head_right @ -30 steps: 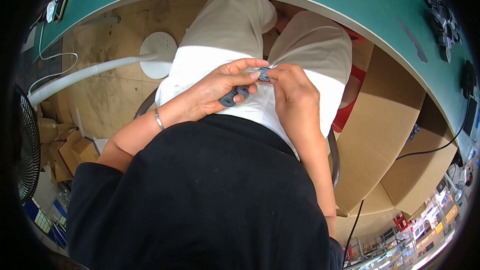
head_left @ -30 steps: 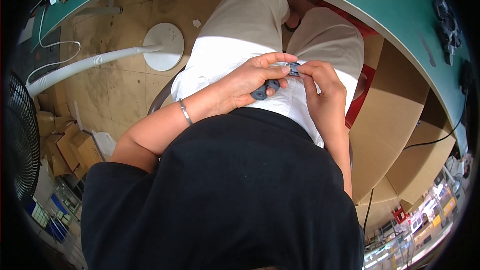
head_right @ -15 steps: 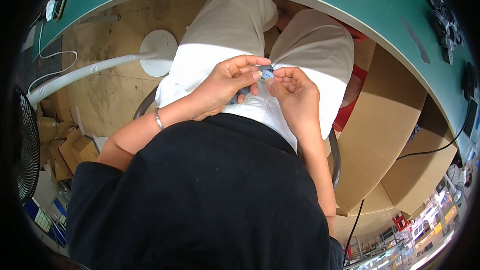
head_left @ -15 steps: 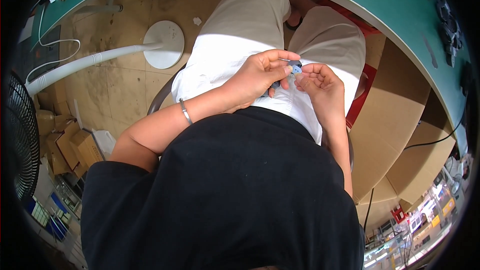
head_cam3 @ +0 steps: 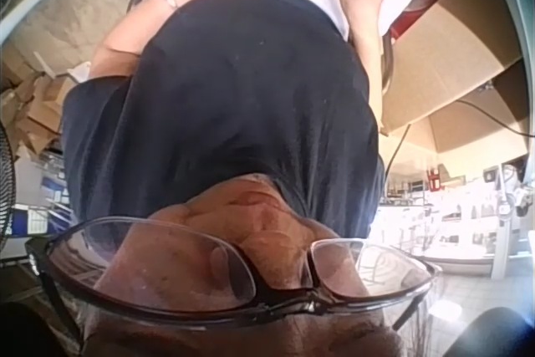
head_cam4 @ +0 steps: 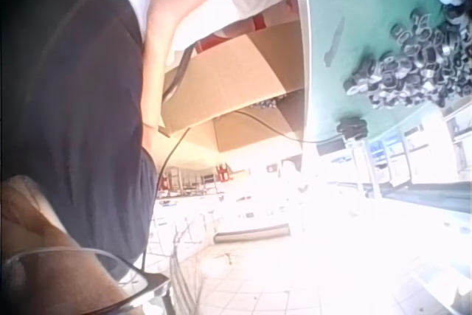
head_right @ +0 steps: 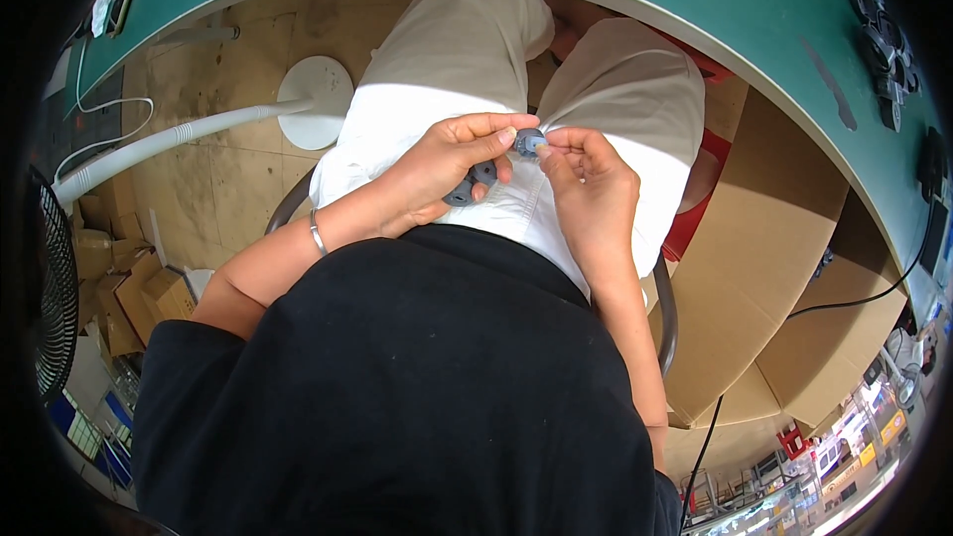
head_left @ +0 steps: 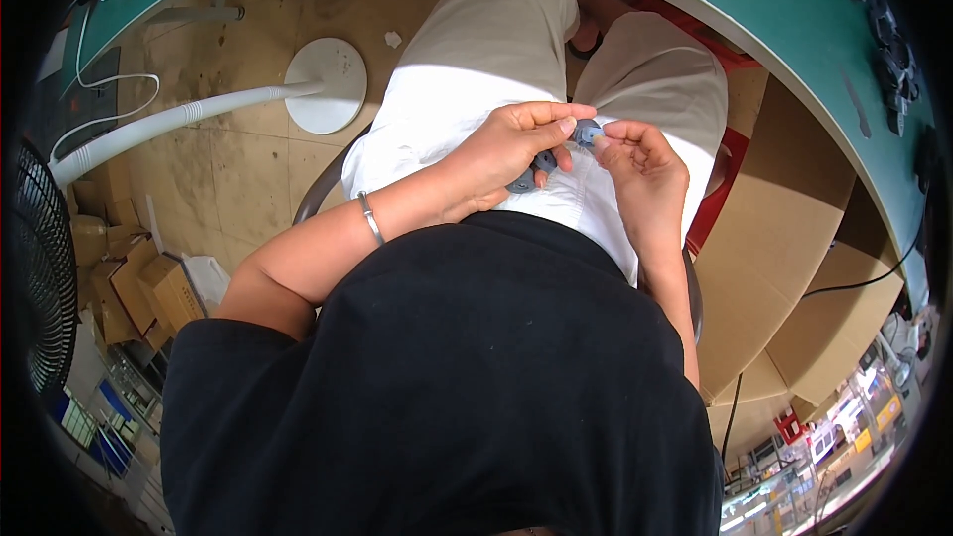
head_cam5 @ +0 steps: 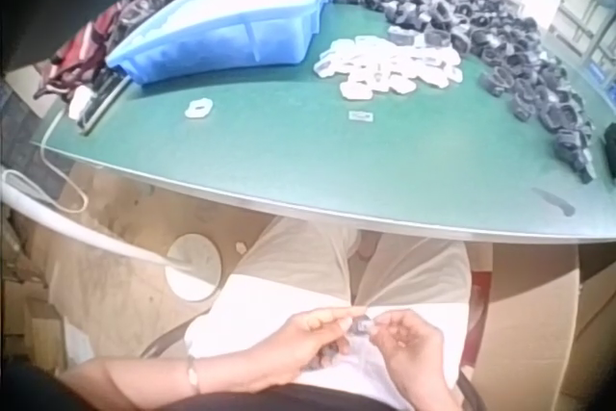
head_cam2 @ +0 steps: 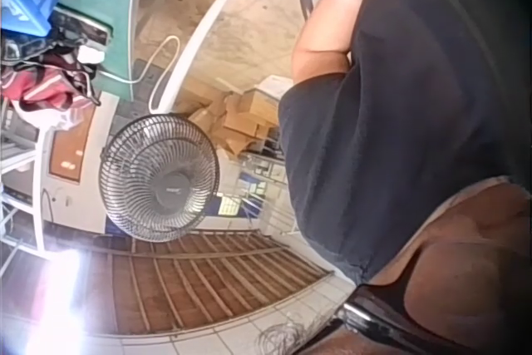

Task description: The person picks up plastic components from the workbench and assembles them by fitting the pieces together by hand.

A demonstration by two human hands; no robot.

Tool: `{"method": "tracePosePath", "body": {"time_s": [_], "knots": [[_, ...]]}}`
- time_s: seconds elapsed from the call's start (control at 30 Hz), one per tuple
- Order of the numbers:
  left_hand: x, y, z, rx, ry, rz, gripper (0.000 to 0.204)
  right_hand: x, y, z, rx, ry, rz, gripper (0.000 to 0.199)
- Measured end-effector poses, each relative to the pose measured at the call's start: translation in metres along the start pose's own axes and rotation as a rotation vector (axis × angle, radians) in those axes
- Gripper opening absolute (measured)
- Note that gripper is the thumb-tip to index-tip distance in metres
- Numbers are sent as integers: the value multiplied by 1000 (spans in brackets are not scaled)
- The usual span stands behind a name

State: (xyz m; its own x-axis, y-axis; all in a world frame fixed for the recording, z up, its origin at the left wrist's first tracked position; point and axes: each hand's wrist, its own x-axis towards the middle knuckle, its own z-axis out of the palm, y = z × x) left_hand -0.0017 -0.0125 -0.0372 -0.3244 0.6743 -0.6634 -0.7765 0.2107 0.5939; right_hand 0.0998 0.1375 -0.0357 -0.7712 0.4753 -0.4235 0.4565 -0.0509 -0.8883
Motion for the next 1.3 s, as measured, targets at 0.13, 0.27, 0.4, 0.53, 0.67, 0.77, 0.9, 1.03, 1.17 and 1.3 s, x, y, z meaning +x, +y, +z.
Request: {"method": "tracePosePath", "body": {"time_s": [0.13, 0.27, 0.4, 0.53, 0.67, 0.77, 0.9, 1.03, 1.17, 1.3], "knots": [[1, -2, -1, -38, 0, -18, 31, 1, -1, 1, -60, -31, -44, 14], [1, -3, -1, -40, 6, -19, 31, 7, -7, 0, 123, -89, 78, 14], [2, -5, -2, -56, 5, -14, 30, 9, -6, 0, 198, -112, 174, 15], [3, -7, -7, -87, -27, -11, 29, 17, -5, -6, 24, -144, 203, 17], [2, -5, -6, -101, -59, -9, 30, 22, 2, -14, 184, -287, 332, 19], [-1, 0, 0, -84, -44, 7, 29, 17, 5, -15, 501, -303, 401, 20], [-2, 2, 2, -62, -10, -6, 29, 14, 18, -11, 716, -273, 436, 16], [-4, -3, -3, -54, -9, -50, 28, 8, 12, -1, 427, -219, 253, 12], [-5, -6, 0, -56, -9, -30, 27, 9, 22, -3, 492, -255, 255, 9], [-5, -9, 1, -32, -5, -10, 26, 9, 31, -5, 803, -328, 451, 7]]}}
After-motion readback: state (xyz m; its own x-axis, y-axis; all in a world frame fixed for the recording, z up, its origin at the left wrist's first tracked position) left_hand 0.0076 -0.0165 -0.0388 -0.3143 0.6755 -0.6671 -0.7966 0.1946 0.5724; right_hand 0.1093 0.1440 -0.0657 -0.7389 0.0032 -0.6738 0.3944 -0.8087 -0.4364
